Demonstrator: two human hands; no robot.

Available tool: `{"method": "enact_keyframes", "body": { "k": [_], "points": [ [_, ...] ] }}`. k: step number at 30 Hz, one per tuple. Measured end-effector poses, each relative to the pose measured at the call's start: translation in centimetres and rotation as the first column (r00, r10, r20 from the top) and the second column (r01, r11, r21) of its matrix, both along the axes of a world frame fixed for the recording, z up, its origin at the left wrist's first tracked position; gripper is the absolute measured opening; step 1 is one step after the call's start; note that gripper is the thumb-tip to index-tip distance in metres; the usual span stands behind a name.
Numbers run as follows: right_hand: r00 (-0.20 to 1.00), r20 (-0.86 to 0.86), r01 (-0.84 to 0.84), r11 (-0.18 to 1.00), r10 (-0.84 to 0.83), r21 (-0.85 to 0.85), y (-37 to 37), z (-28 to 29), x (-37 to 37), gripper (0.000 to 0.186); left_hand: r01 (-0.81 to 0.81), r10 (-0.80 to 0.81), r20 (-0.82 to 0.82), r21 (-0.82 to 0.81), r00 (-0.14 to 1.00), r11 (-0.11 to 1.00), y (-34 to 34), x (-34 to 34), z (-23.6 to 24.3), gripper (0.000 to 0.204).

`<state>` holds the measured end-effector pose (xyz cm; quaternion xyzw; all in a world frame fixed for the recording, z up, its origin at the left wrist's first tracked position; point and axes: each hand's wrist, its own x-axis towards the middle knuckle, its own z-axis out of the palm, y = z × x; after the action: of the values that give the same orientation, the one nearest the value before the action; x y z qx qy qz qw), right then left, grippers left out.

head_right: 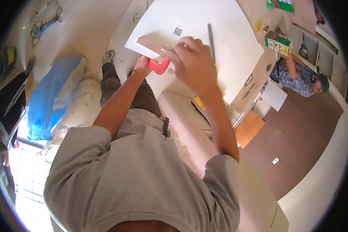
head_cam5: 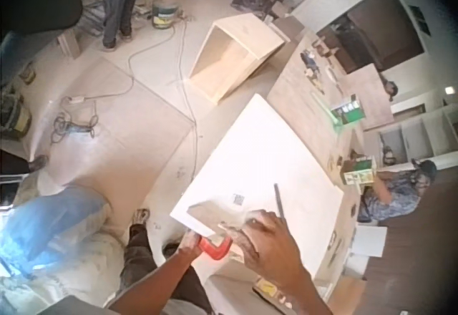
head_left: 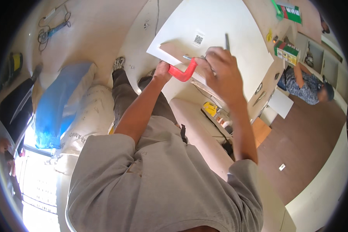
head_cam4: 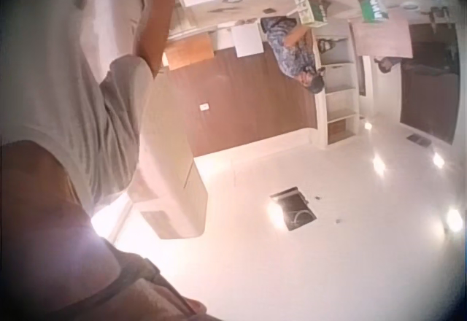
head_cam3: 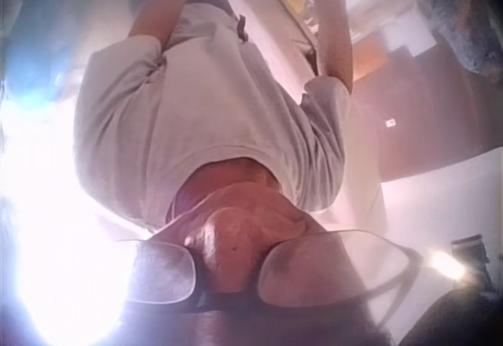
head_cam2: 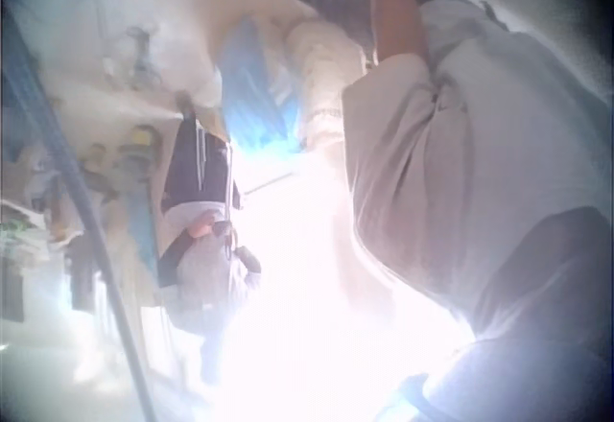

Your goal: Filing and clamping a wood strip to a panel for construction/renovation.

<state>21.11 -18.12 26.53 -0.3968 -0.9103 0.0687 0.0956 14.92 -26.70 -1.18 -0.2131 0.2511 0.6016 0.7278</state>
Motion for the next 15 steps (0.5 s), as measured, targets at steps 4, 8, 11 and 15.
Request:
{"method": "enact_keyframes", "body": {
  "k": [4,8,11,15],
  "points": [
    [0.969,-0.072,0.101,0.647,-0.235,-0.756,2.4,-0.3,-0.2,0.038,0.009,-0.009,0.028,0.014,1.0,1.0,0.1,-0.1,0.9,0.039],
    [0.862,-0.052,-0.081,-0.037,-0.504,-0.996,2.5,-1.9,-0.9,0.049,0.014,-0.014,-0.011,0.052,1.0,0.999,-0.2,-0.5,0.5,0.039],
    [0.752,-0.185,-0.104,0.163,-0.633,-0.981,1.0,-2.8,-0.8,0.051,-0.007,0.006,-0.009,-0.026,1.0,1.0,0.0,-0.1,0.8,0.039],
    [0.276,-0.279,-0.163,0.241,-0.92,-0.957,-0.2,-3.6,-1.6,0.054,-0.01,0.012,-0.034,0.06,0.999,0.998,0.1,-0.1,0.5,0.037]
  ]
}}
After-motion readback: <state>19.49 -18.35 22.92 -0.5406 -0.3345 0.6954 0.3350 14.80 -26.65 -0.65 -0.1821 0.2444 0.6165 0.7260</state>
